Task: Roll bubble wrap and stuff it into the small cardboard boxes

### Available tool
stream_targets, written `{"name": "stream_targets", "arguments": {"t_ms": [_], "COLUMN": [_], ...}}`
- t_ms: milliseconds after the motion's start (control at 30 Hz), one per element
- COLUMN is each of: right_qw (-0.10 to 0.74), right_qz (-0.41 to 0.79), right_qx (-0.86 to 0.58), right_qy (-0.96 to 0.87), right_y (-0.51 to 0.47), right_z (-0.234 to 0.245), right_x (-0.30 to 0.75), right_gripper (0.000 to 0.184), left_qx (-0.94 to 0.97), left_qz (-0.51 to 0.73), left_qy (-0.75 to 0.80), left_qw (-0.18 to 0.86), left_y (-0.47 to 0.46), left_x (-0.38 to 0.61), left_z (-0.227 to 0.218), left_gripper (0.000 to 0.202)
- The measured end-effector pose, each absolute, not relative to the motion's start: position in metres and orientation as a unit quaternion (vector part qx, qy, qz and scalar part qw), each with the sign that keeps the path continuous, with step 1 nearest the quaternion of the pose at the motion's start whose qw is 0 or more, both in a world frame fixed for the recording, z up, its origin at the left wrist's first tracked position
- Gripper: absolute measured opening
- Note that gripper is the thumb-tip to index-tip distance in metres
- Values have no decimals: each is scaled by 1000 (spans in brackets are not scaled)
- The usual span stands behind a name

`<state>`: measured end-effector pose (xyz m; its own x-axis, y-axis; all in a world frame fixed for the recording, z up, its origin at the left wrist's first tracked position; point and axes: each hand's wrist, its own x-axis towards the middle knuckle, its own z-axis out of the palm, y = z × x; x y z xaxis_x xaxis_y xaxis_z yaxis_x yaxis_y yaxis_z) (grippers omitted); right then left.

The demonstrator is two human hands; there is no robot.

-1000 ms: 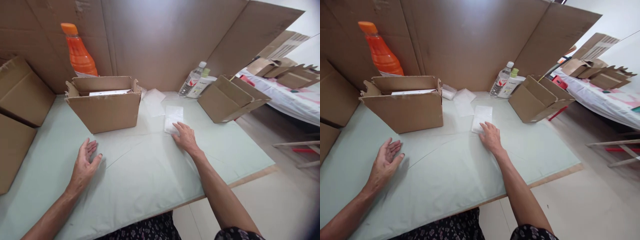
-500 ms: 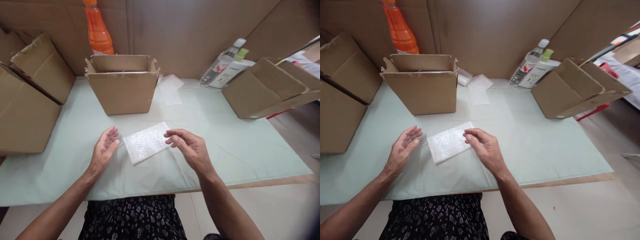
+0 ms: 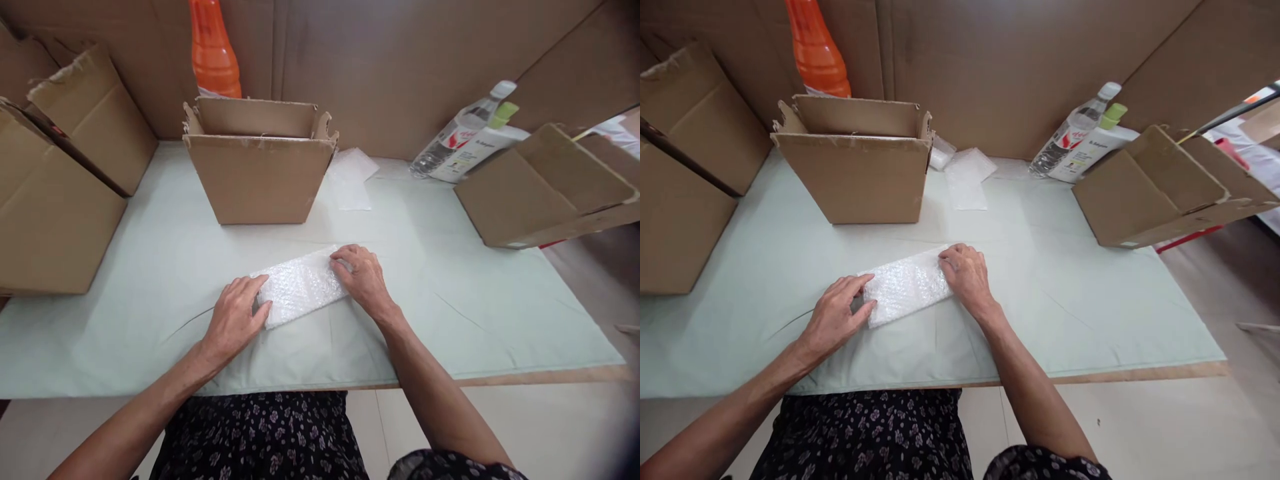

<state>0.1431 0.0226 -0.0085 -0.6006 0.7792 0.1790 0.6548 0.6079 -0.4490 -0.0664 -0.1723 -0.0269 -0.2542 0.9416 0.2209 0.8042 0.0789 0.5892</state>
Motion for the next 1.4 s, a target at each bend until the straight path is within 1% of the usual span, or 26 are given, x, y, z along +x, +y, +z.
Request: {"name": "stream_targets", "arguments": {"t_ms": [67, 133, 200, 233, 267, 333, 400, 433, 467, 500, 533, 600, 667, 700, 767, 833, 867, 900, 967, 1033, 1133, 1200, 1267, 1333, 1400], "right_qw": [274, 366, 423, 430, 417, 334, 236, 206, 195, 201, 215, 239, 241, 224, 156, 88, 72, 73, 107, 135, 108, 77, 89, 156, 237], "right_qz": [205, 248, 281, 297, 315, 357, 387, 390, 386, 374, 356, 316, 279, 259, 216, 172, 153, 133, 92, 58, 53, 86, 141, 212, 302], "right_qx": [-383, -341, -294, -269, -244, -197, -166, -169, -188, -219, -254, -296, -272, -245, -188, -154, -156, -172, -230, -265, -219, -171, -145, -164, -242], "right_qy": [-858, -830, -810, -809, -817, -850, -876, -881, -882, -878, -873, -869, -889, -907, -945, -969, -973, -973, -963, -953, -968, -978, -975, -951, -891], "right_y": [13, 2, -11, -17, -23, -33, -38, -38, -37, -36, -35, -34, -35, -36, -35, -28, -24, -19, -12, -14, -36, -56, -71, -78, -77], "right_z": [-2, 10, 25, 32, 39, 47, 49, 48, 46, 44, 42, 38, 32, 27, 13, -3, -12, -18, -24, -19, -2, 4, 2, -4, -9], "right_x": [149, 155, 163, 168, 174, 188, 204, 211, 216, 218, 217, 200, 171, 154, 128, 122, 129, 142, 180, 219, 248, 243, 228, 212, 200], "right_gripper": [11, 8, 7, 10, 13, 17, 34, 41, 43, 38, 33, 27, 30, 33, 38, 40, 40, 39, 38, 38, 45, 47, 42, 33, 25], "left_qx": [597, 584, 577, 581, 592, 642, 683, 688, 683, 668, 649, 626, 644, 667, 711, 728, 729, 729, 731, 728, 715, 720, 730, 725, 699], "left_qz": [346, 401, 459, 484, 499, 477, 404, 374, 360, 363, 374, 381, 352, 329, 272, 231, 223, 222, 236, 264, 318, 339, 343, 331, 310], "left_qy": [717, 702, 675, 655, 632, 594, 573, 568, 569, 578, 597, 640, 658, 651, 632, 627, 628, 627, 615, 599, 583, 566, 548, 547, 566], "left_qw": [99, 66, 19, 8, 16, 92, 206, 253, 283, 295, 287, 232, 171, 152, 145, 151, 154, 158, 177, 203, 218, 213, 222, 256, 307], "left_y": [-166, -159, -155, -156, -160, -177, -202, -214, -225, -232, -235, -228, -207, -194, -170, -156, -154, -154, -159, -166, -173, -176, -181, -189, -200], "left_x": [-66, -68, -73, -77, -83, -98, -115, -122, -128, -132, -133, -126, -112, -105, -95, -93, -95, -98, -105, -110, -112, -112, -115, -122, -132], "left_z": [-23, -11, 5, 13, 20, 29, 32, 33, 33, 34, 35, 35, 29, 24, 8, -9, -15, -21, -24, -22, -14, -10, -8, -5, 0], "left_gripper": [38, 46, 61, 70, 78, 82, 73, 66, 59, 54, 50, 44, 40, 39, 37, 35, 34, 34, 35, 38, 42, 47, 53, 58, 62]}}
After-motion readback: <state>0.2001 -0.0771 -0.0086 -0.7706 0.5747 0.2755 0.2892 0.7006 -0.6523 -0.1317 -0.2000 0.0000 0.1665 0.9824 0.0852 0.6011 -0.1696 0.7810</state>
